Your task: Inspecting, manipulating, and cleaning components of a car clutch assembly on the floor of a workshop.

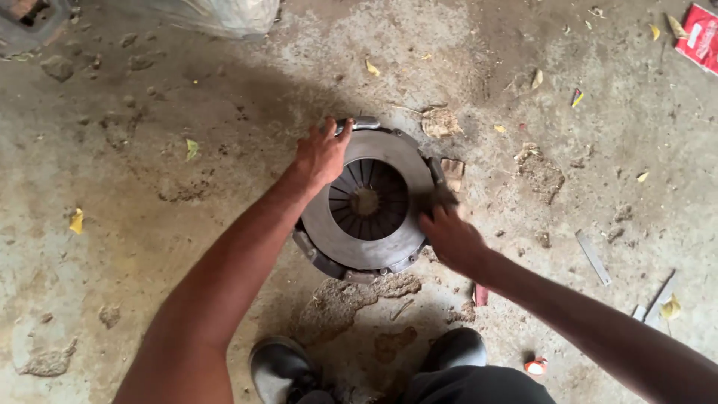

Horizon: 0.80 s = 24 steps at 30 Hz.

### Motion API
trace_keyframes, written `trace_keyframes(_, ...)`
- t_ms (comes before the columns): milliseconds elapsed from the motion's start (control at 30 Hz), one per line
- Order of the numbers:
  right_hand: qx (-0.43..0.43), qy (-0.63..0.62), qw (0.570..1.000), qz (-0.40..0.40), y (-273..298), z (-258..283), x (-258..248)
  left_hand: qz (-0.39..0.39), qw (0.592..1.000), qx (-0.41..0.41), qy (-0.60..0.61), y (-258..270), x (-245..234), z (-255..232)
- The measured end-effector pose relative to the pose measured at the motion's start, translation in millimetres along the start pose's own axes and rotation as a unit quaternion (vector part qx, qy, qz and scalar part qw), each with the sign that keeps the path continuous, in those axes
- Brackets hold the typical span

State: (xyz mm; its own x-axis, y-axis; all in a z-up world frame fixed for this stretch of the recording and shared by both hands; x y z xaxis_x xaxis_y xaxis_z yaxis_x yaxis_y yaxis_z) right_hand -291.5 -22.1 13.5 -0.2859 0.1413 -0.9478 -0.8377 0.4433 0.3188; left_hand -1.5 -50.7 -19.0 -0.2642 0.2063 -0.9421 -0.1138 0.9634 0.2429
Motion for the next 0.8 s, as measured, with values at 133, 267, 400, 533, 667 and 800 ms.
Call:
trace_keyframes(133, 0.149, -0.073, 0.947, 0.274, 18.9, -46.0, -43.1, -0.017, 1.000, 0.006, 0.010, 5.7, -4.3, -7.4)
trace_keyframes(267, 0.276, -0.119, 0.954, 0.010, -23.5, -113.5, -90.5, -0.149, 0.983, 0.076, -0.074, 5.0, -10.9, -35.8)
trace_keyframes(400, 0.175, 0.065, 0.982, 0.027, -73.9, -86.8, 24.8, -0.102, 0.984, 0.134, 0.052, 31.5, -9.3, -78.7)
trace_keyframes(533, 0.109, 0.068, 0.988, 0.082, -22.9, 16.6, 37.8, -0.187, 0.959, 0.177, 0.121, 33.2, 7.0, -71.1)
trace_keyframes(667, 0.026, -0.197, 0.978, 0.057, -46.2, -9.5, 40.0, -0.180, 0.967, 0.137, 0.118, 28.8, 3.7, -36.3)
trace_keyframes(800, 0.332, -0.394, 0.842, -0.158, -63.7, -84.1, -38.1, -0.263, 0.959, 0.091, 0.055, 23.3, -13.9, -0.9)
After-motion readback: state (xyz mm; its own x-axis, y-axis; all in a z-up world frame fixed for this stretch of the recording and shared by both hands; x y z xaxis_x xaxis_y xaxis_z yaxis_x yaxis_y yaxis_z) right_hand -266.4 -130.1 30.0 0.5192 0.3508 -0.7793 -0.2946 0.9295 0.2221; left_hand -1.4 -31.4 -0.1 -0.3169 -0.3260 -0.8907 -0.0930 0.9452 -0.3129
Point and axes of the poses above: each hand's wrist, its own y-axis away from the middle knuckle, its own x-axis out of the palm, z = x × y, the point moved 6 cm from there along -y, towards the middle knuckle, and after that the axes turned 6 degrees about -z, right-handed, at the moved point
